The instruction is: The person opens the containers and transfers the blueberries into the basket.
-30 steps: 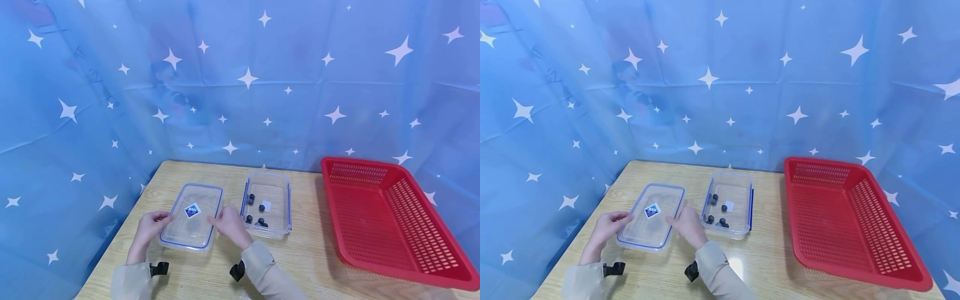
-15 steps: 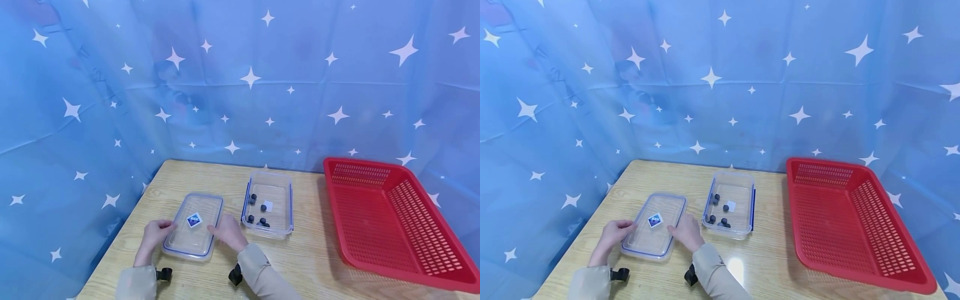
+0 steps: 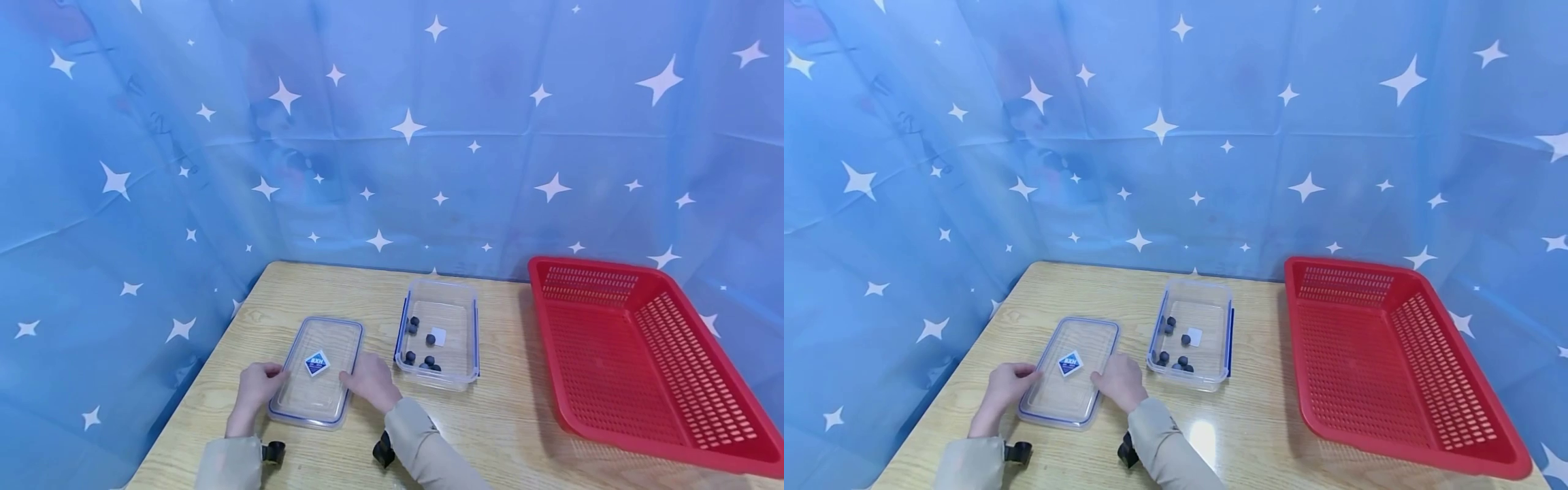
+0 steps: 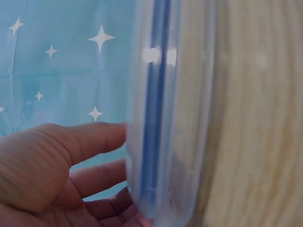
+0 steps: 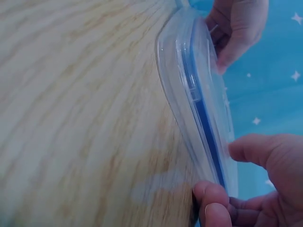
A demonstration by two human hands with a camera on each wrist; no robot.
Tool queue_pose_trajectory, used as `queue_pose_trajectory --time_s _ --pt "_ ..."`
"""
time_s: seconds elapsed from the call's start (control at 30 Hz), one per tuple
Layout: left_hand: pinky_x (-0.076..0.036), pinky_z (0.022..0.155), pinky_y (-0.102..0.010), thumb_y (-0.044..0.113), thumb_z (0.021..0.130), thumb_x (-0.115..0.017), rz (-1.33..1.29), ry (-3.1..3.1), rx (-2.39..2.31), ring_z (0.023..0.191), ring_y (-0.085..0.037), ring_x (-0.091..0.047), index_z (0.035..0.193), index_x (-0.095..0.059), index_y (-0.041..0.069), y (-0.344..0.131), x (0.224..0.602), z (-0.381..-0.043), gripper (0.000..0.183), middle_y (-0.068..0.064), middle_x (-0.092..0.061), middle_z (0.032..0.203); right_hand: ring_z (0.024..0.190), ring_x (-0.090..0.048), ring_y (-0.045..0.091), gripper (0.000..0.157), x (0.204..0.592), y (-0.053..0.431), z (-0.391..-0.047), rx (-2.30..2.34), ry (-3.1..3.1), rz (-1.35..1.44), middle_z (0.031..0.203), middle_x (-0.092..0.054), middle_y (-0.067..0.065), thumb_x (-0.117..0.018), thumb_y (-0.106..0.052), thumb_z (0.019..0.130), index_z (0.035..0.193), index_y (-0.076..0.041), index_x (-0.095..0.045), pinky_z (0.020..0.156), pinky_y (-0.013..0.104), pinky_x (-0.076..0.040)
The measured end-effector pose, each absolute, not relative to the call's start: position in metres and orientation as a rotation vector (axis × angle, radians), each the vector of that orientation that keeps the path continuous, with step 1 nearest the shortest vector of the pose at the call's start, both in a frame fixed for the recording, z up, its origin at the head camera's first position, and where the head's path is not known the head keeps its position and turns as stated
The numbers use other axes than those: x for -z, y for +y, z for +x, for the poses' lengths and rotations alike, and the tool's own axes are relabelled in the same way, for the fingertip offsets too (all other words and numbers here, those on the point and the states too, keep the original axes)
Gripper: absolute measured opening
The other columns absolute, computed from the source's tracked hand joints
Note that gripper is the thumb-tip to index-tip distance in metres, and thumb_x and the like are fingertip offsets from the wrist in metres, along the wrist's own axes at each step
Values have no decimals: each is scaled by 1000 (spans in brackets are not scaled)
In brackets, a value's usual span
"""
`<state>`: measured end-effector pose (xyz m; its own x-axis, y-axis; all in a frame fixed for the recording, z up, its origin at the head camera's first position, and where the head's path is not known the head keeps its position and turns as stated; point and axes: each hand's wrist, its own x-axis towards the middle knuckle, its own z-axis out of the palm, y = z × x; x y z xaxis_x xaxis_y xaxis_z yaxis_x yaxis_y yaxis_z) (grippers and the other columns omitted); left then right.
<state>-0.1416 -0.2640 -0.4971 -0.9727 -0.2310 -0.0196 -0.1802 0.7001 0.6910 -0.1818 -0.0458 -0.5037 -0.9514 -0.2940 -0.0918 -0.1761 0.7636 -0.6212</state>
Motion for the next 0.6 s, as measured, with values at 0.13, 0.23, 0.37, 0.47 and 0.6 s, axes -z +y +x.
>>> queue_pose_trajectory --time_s 0.13,0.23,0.37,0.47,0.6 --pt "-49 57 -31 7 81 -67 308 -2827 1086 68 -23 -60 92 -66 -12 -263 501 -142 22 -18 -66 79 38 -30 6 47 500 -43 -180 934 2782 -407 46 -31 -8 -67 -30 83 53 -16 -34 36 19 -22" --pt "-46 55 -28 7 81 -68 298 -2816 1072 65 -21 -57 90 -66 -13 -262 500 -143 22 -14 -64 74 38 -30 5 45 491 -37 -178 966 2756 -441 46 -32 -9 -69 -30 84 54 -16 -39 36 19 -23" --pt "-44 55 -24 5 81 -68 303 -2712 1100 66 -19 -57 93 -66 -11 -254 492 -148 21 -11 -63 74 42 -35 5 34 467 -20 -182 1110 2702 -524 49 -41 -9 -69 -26 84 59 -13 -51 39 19 -29" --pt "-44 57 -21 3 81 -68 259 -2608 1130 66 -16 -57 95 -67 -10 -244 483 -156 19 -12 -65 77 46 -44 7 23 448 -4 -189 1239 2670 -619 55 -49 -7 -69 -22 85 69 -10 -58 42 20 -35" --pt "-45 59 -18 0 79 -69 156 -2510 1200 66 -15 -57 92 -68 -10 -226 472 -167 16 -14 -66 77 50 -56 18 13 433 18 -197 1413 2603 -701 60 -57 0 -67 -16 86 79 -6 -61 45 22 -42"
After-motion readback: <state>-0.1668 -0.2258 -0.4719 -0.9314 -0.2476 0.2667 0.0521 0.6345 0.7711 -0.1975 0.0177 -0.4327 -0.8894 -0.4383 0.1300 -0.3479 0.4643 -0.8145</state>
